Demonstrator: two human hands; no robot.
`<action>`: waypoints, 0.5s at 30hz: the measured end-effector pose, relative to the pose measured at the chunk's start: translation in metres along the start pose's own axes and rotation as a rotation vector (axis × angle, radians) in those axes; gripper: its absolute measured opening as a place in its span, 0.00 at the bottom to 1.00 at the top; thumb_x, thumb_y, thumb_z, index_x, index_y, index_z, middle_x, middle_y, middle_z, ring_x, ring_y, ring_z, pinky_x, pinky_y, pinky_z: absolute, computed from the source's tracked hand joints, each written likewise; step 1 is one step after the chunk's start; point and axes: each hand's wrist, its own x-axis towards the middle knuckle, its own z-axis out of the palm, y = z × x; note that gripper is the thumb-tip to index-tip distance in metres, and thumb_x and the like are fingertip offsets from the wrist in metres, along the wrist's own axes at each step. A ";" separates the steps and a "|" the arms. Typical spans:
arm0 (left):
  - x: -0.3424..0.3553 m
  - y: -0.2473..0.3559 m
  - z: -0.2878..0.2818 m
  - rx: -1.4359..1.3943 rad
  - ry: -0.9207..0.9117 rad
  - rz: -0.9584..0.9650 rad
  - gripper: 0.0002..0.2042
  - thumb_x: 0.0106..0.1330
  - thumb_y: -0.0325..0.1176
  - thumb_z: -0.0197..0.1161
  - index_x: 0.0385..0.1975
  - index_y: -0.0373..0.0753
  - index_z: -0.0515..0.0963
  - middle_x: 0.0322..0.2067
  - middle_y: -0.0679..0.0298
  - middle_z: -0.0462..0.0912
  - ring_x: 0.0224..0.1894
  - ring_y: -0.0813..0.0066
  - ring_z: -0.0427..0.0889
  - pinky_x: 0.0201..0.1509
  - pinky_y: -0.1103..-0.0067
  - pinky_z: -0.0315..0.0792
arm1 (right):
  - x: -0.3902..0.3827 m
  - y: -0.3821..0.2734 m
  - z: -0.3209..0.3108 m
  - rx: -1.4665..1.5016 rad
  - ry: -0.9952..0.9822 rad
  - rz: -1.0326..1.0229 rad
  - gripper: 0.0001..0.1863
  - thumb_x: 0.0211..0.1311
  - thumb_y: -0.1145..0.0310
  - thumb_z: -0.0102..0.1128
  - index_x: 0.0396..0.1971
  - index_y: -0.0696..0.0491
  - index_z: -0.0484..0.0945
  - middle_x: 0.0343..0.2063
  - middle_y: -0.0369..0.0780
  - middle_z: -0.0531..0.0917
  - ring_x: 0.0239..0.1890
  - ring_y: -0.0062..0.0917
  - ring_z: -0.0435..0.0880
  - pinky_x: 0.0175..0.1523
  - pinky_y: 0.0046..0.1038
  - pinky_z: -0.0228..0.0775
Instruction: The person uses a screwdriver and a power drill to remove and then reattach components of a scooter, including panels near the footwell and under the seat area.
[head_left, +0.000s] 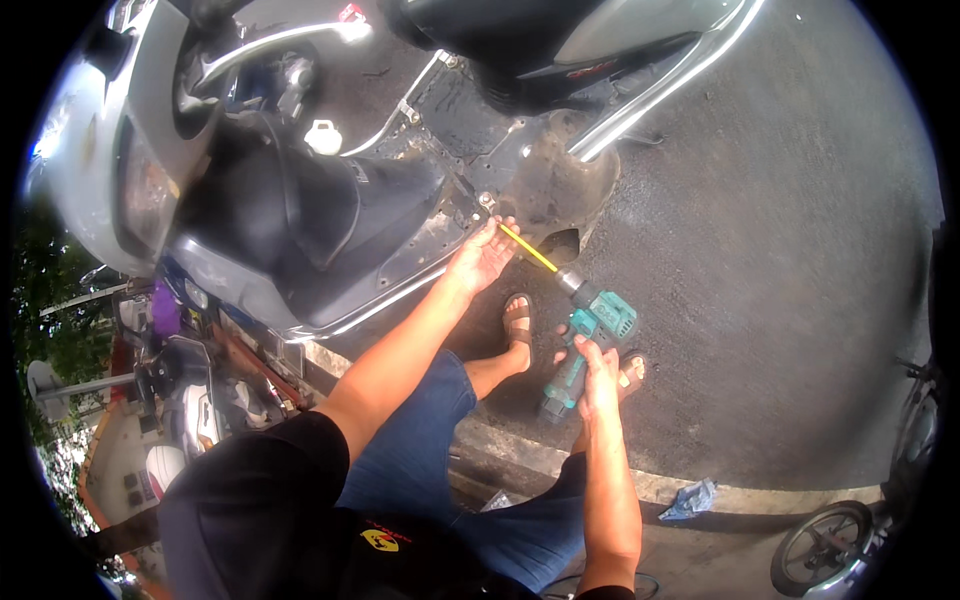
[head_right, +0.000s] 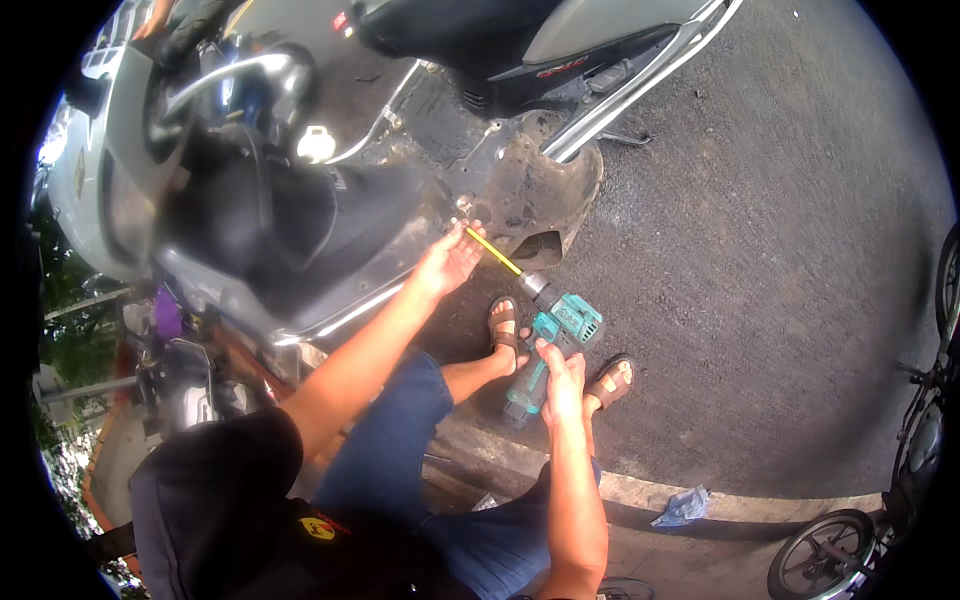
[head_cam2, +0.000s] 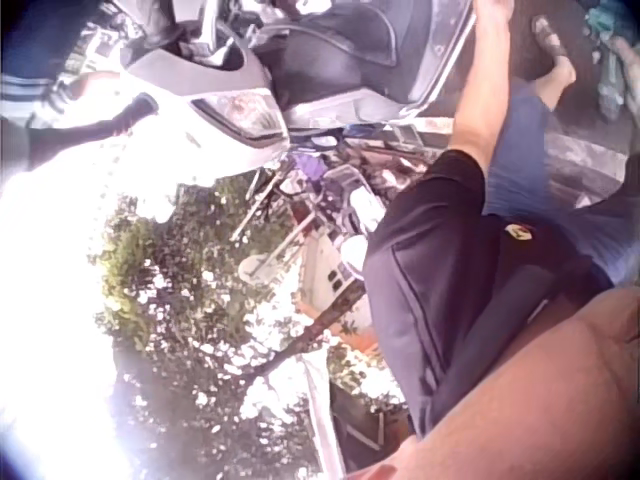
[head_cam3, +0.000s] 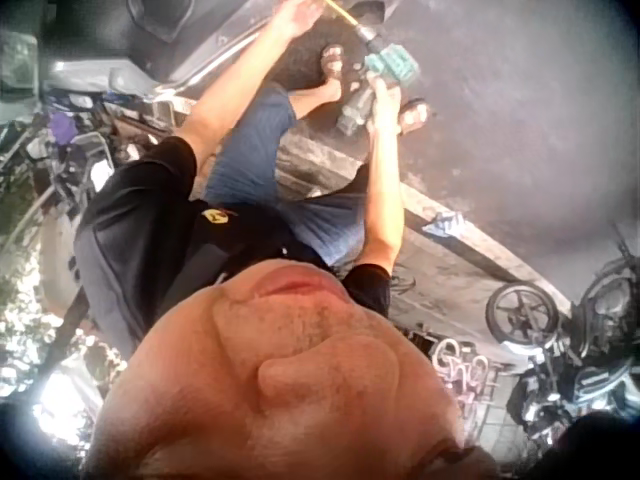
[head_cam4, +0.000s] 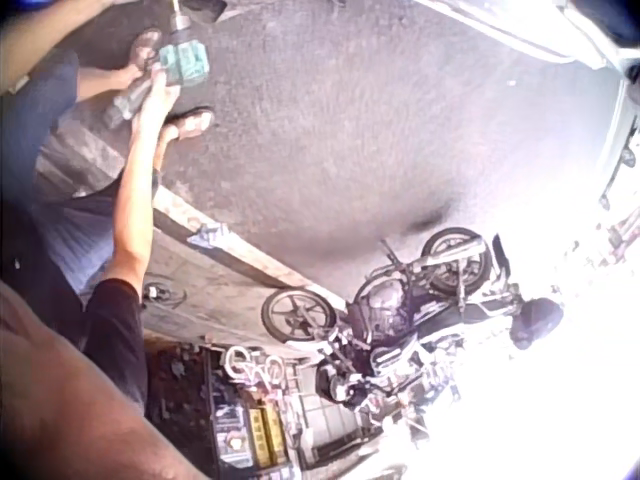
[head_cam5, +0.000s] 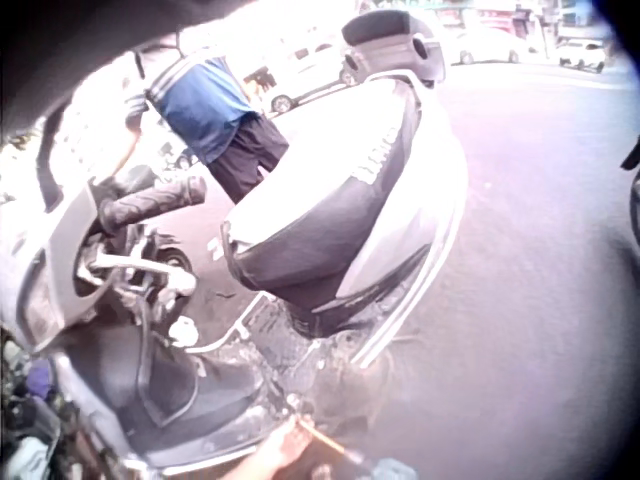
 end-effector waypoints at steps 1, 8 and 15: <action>0.004 -0.008 -0.001 -0.047 0.040 0.026 0.08 0.62 0.36 0.64 0.37 0.44 0.77 0.43 0.63 0.81 0.49 0.69 0.79 0.57 0.73 0.72 | 0.006 -0.007 -0.004 -0.088 -0.008 0.010 0.17 0.54 0.70 0.59 0.44 0.58 0.74 0.36 0.42 0.83 0.24 0.23 0.80 0.30 0.24 0.74; 0.050 -0.027 -0.023 -0.157 -0.059 0.113 0.08 0.64 0.37 0.61 0.38 0.43 0.77 0.42 0.66 0.81 0.50 0.69 0.78 0.55 0.73 0.73 | 0.070 -0.024 -0.022 -0.292 -0.103 -0.079 0.14 0.56 0.71 0.58 0.43 0.59 0.75 0.36 0.41 0.83 0.26 0.22 0.80 0.32 0.24 0.74; 0.137 0.023 -0.064 -0.253 -0.115 0.309 0.08 0.66 0.35 0.59 0.41 0.40 0.75 0.41 0.63 0.81 0.47 0.70 0.79 0.53 0.74 0.73 | 0.153 0.004 0.019 -0.362 -0.369 -0.192 0.23 0.57 0.70 0.58 0.52 0.57 0.66 0.42 0.41 0.80 0.30 0.22 0.79 0.37 0.26 0.75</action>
